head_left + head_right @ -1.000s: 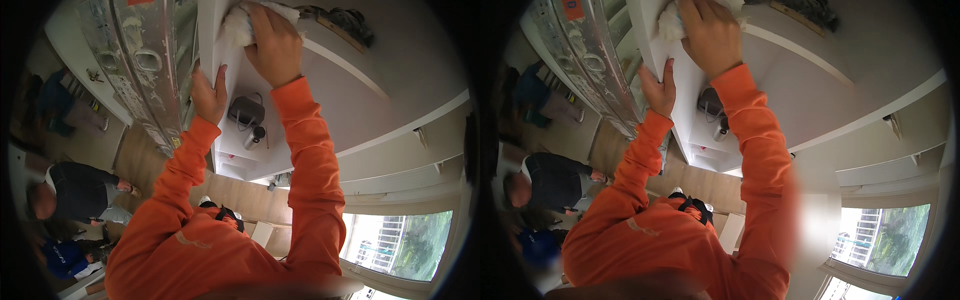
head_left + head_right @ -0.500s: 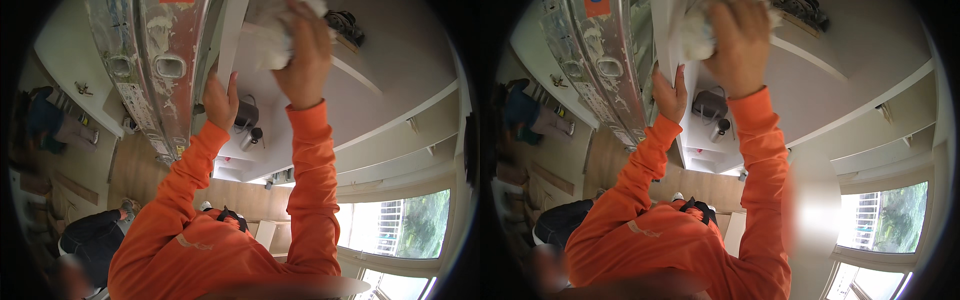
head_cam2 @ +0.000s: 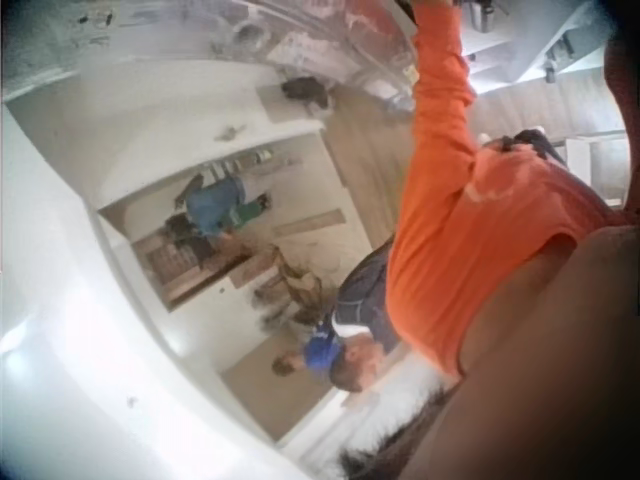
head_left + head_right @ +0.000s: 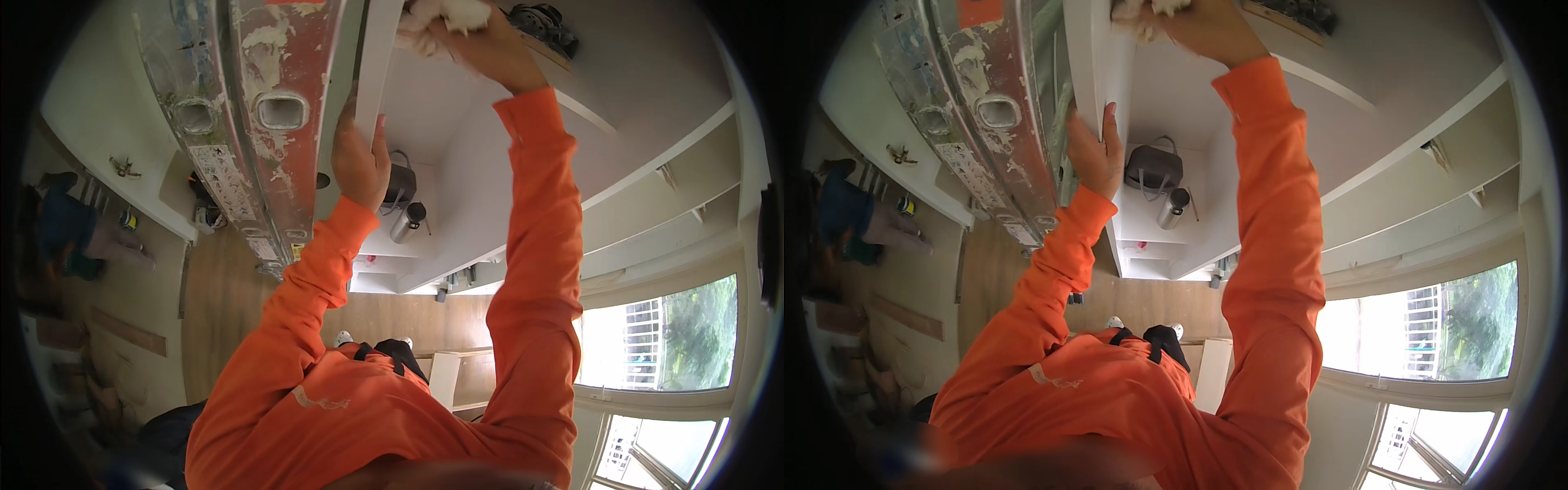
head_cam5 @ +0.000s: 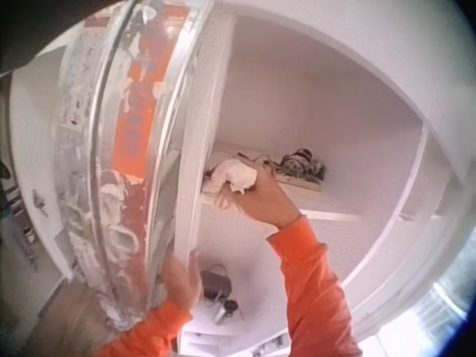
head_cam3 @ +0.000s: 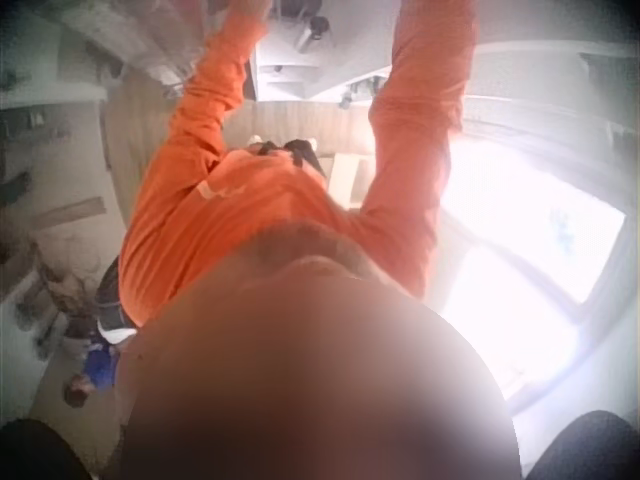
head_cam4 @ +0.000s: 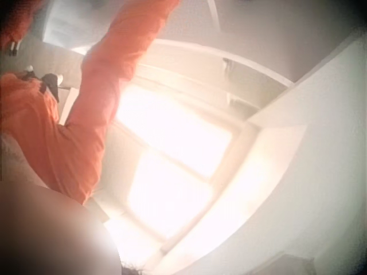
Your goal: The person applies plaster to the underside of a white shelf using a trowel and hawk, then smooths the surface. They later wipe the shelf with a cloth. Another person is visible working nearby.
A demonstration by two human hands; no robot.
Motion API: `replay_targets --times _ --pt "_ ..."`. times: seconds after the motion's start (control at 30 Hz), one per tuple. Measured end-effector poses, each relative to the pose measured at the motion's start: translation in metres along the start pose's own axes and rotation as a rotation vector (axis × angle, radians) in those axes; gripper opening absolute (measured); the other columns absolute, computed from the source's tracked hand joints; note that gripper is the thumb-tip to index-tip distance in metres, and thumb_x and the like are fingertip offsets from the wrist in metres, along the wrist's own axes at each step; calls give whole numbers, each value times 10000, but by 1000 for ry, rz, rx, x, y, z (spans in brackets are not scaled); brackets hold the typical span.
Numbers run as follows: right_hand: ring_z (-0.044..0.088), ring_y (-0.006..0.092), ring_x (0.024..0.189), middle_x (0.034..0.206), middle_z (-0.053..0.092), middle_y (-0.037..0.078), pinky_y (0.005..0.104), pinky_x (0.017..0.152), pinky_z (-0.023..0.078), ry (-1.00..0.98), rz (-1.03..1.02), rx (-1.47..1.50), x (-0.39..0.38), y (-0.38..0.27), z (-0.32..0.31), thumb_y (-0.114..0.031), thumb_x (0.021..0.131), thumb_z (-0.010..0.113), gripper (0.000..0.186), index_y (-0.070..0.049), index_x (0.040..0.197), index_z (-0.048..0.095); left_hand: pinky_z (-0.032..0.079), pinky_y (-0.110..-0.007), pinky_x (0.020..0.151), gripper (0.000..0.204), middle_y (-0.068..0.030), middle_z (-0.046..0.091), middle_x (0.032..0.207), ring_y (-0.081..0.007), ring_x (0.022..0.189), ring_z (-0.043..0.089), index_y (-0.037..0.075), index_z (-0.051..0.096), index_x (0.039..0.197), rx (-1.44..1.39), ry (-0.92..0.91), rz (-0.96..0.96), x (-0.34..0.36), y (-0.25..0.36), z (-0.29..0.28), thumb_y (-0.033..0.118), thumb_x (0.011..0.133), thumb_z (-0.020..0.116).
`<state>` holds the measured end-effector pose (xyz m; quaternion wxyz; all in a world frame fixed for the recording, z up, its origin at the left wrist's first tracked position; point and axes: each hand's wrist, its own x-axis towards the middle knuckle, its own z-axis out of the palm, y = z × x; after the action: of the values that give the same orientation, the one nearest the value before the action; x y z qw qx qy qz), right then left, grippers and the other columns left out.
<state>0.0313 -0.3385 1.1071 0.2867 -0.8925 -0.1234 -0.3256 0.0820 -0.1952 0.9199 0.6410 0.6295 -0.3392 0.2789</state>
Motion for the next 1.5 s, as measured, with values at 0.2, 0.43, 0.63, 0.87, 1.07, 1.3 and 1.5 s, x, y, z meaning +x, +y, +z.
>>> replay_targets --times 0.2,0.43,0.63,0.87,1.07,1.3,1.5 --pt "607 358 881 938 640 181 411 741 489 467 141 -860 8 0 -7 -57 755 622 358 -33 1106 558 480 -375 791 419 -223 588 1047 -352 914 610 -73 425 1234 -9 9 -5 -5 3 -2 144 911 578" --pt "589 295 809 901 596 78 374 674 478 923 -137 -922 -74 -18 -38 -119 686 725 326 -79 973 575 489 -359 772 434 -229 582 1031 -329 878 621 -74 401 1225 -17 93 71 -6 -6 6 132 901 604" --pt "581 307 935 1094 577 99 411 758 466 874 -1 -887 -121 -5 -31 -180 643 727 411 -58 1003 570 489 -344 781 454 -230 594 1025 -311 884 630 -66 377 1235 8 131 71 -9 -4 9 117 894 614" --pt "582 269 1036 1110 629 68 421 907 437 757 -288 -838 -87 27 43 -146 734 650 372 -69 1093 595 448 -302 868 511 -202 565 1111 -218 955 586 -73 331 1265 20 104 34 -10 -3 7 101 889 630" --pt "573 230 1059 1106 636 17 389 964 394 672 -383 -796 -60 21 71 -113 744 590 341 -125 1083 619 475 -332 820 446 -214 597 1053 -276 930 623 -55 383 1236 -4 141 78 -8 -2 8 103 891 618" --pt "601 229 997 1060 660 24 404 924 403 852 -275 -998 -155 62 -46 -284 781 656 281 -98 987 617 469 -325 831 454 -213 579 1055 -252 933 601 -75 371 1229 3 121 75 -8 -3 7 96 891 622" --pt "587 253 1002 1015 646 25 444 918 398 946 -300 -913 -107 49 11 -252 699 669 314 -108 974 617 452 -319 859 495 -224 551 1092 -241 981 567 -88 360 1219 18 144 -1 -10 -2 12 139 886 648"
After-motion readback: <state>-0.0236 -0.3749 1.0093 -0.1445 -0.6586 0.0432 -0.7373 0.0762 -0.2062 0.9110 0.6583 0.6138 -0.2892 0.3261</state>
